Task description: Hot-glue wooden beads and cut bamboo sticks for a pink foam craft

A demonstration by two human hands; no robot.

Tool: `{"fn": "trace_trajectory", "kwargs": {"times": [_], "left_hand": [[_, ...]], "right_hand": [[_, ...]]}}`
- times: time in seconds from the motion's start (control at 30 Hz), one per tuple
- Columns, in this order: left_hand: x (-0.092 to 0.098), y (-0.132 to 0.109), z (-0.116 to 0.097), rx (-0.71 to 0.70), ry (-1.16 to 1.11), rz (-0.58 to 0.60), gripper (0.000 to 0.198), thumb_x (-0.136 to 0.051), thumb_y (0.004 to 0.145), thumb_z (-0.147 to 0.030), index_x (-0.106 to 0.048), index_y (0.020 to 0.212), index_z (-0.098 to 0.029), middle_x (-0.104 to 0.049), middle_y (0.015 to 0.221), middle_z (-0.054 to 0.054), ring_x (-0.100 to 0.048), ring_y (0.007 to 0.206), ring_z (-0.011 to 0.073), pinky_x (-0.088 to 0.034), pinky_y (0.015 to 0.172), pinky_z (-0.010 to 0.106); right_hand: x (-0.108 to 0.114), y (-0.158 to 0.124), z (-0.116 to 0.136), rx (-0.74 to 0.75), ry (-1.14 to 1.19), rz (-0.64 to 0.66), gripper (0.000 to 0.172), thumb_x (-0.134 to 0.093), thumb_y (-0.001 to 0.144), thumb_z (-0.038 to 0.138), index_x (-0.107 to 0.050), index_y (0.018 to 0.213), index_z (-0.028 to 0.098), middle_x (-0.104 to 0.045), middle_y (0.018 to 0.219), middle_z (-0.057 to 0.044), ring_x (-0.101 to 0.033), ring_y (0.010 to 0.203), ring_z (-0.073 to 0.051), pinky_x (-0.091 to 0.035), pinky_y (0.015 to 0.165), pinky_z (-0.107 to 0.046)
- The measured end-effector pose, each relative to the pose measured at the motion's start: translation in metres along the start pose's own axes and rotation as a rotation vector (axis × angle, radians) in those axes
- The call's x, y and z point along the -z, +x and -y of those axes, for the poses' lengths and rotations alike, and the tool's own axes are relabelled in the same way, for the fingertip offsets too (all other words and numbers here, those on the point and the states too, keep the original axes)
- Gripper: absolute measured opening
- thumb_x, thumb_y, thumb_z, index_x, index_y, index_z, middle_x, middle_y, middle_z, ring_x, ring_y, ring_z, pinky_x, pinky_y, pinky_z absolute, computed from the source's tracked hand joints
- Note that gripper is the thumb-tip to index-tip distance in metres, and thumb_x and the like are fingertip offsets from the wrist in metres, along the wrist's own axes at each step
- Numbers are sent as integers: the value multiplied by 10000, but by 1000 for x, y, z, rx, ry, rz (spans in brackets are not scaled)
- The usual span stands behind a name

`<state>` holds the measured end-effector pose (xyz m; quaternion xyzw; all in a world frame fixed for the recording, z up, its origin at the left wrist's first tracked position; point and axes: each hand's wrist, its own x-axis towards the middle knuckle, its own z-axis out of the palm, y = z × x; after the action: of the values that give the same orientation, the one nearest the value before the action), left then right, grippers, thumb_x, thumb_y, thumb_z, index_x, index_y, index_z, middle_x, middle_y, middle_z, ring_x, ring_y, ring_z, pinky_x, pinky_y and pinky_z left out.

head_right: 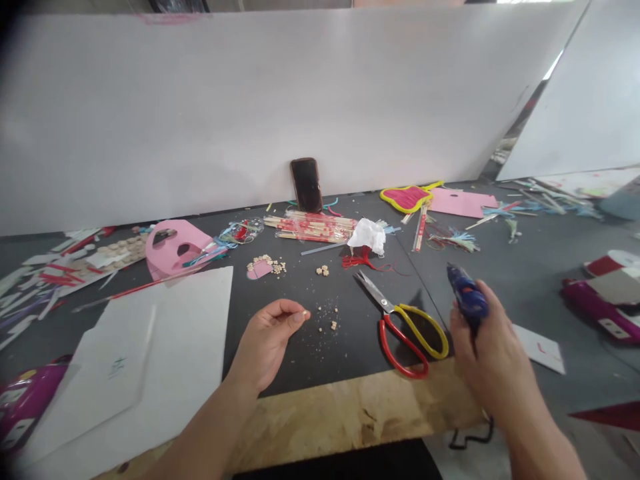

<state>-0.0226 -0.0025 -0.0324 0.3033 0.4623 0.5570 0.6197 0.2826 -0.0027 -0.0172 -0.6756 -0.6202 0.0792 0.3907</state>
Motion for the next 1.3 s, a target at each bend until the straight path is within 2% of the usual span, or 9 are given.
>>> {"fn": "trace_trajectory", "kwargs": {"times": [0.1,0.2,0.3,0.37,0.5,0.67,0.97,1.07,1.3], "left_hand": [[-1,-2,-2,20,-18,-9,149,-779,664,-251,-668,730,-178,-677,708,-14,-623,746,101,-444,741,211],[-3,-3,-4,25,-37,-17,156,-783,660,-247,-664,728,-171,-671,707,-9,-623,747,109,-448,741,223],[-4,-3,-5,32,-38,-2,150,-777,670,-250,-662,726,-171,-672,705,-9,-619,752,108,-443,741,219],[-4,-4,-5,36,-31,11,142,-771,680,-252,-661,725,-173,-674,705,-13,-613,747,100,-437,735,209],[-3,-4,-5,35,-17,14,134,-764,693,-247,-663,738,-171,-681,720,-10,-607,742,94,-433,725,200],[-3,-5,-7,30,-60,31,125,-758,694,-237,-662,738,-170,-690,725,-4,-615,743,101,-442,738,212],[-7,-6,-12,72,-99,28,175,-794,632,-249,-660,705,-165,-678,701,1,-622,738,121,-456,747,239],[-7,-6,-13,75,-84,31,189,-801,625,-266,-662,703,-164,-679,695,5,-618,720,121,-456,723,237],[-9,-10,-13,154,-69,158,198,-815,613,-262,-663,690,-160,-678,667,3,-620,689,126,-453,694,236]], "right_hand": [[-2,17,-29,191,-436,75,682,-342,848,579,-416,1334,107,-655,916,-220,-610,800,-388,-429,701,-490],[-1,22,-30,307,-565,106,692,-278,877,582,-476,1292,65,-652,953,-253,-610,835,-390,-411,789,-527],[-2,17,1,357,-558,-49,535,-345,893,522,-594,1169,137,-610,1116,-226,-563,969,-381,-389,861,-537],[-11,8,29,451,-420,-63,367,-433,902,415,-636,1079,166,-638,1045,-175,-561,959,-334,-402,883,-496],[-51,-13,72,622,-161,306,184,-524,885,251,-649,1014,211,-670,937,-86,-583,871,-241,-479,770,-372],[-87,-26,86,587,-222,459,181,-590,849,191,-649,1020,181,-658,944,-83,-585,860,-251,-505,748,-390],[-101,-22,83,546,-197,468,172,-507,909,230,-674,936,201,-644,902,-85,-585,833,-241,-502,747,-399],[-97,-22,84,473,-32,447,162,-525,901,248,-678,932,207,-647,916,-81,-594,846,-231,-498,770,-392],[-80,-35,101,66,656,413,130,-610,843,314,-688,900,227,-660,896,-46,-627,802,-159,-524,675,-245]]}}
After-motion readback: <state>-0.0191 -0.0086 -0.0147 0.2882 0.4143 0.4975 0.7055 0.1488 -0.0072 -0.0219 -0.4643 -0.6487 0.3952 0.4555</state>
